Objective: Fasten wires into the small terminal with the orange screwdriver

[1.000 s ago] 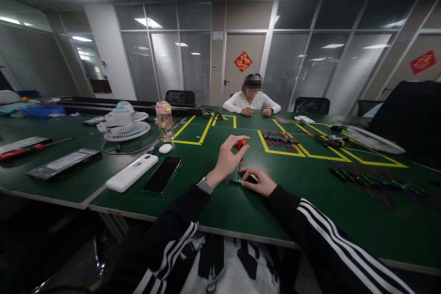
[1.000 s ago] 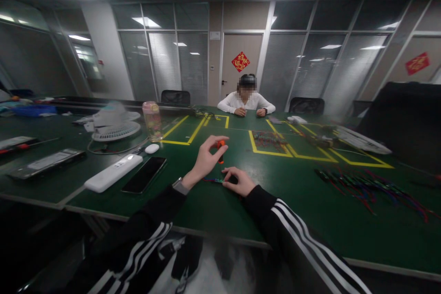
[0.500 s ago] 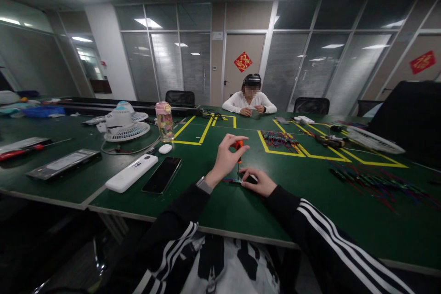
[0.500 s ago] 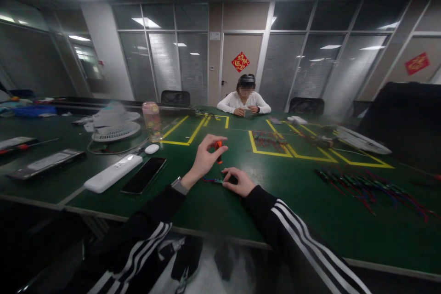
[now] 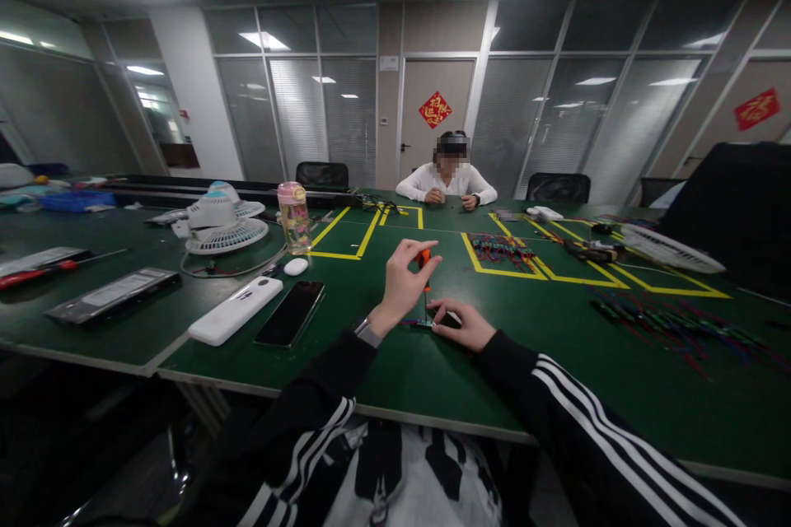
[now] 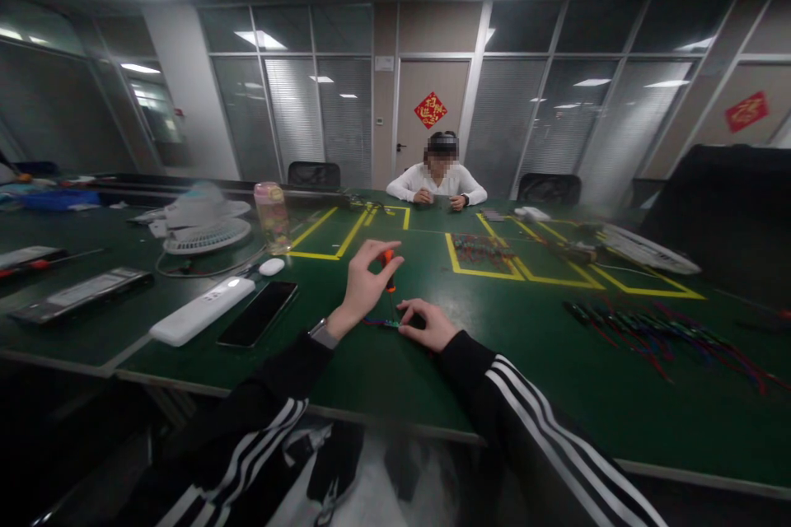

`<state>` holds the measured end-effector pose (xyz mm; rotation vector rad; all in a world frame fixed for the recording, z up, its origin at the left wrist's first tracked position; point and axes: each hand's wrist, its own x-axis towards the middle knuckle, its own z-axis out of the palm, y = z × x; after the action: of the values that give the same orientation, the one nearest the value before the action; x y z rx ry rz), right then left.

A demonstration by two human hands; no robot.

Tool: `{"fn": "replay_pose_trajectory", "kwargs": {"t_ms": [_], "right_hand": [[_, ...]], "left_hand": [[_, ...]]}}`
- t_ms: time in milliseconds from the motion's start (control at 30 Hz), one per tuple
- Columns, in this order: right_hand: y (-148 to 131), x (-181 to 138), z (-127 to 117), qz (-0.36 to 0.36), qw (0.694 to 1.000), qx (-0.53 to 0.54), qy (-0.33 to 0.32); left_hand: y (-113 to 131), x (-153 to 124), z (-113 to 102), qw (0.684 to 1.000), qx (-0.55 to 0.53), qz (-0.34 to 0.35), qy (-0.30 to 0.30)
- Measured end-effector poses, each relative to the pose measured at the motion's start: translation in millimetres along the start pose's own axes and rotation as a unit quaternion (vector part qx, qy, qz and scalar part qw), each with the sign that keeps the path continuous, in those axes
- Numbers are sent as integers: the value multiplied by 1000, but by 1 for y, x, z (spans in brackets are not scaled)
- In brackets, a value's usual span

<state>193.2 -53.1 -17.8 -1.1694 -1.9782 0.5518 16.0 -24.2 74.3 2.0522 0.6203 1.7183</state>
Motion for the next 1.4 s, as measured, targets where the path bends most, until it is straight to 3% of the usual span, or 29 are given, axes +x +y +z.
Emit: {"fn": "replay_pose_trajectory", "kwargs": {"t_ms": [100,233,467,667,900,1167,1400], "right_hand": [[0,0,0,-3,1000,-1,-2],[0,0,0,-2,1000,0,-1],[0,-1,0,1,1000,7,-2],[1,0,0,-4,1000,7,0],[-1,0,0,-3,1000,7,1],[0,0,1,-3,1000,-1,3],[-1,-1,0,-5,1000,7,-5]], "left_hand": [[2,0,-2,999,24,27,-17],[-1,0,1,996,-65,-1,-55],[-4,1,2,998,-54,-20,-12],[-10,1,7,976,-179,-96,-80],[-4,1,1,999,-38,-14,-19],[-6,2,3,979,-177,-87,-61],[-5,3,1,995,-82,-55,-21]]}}
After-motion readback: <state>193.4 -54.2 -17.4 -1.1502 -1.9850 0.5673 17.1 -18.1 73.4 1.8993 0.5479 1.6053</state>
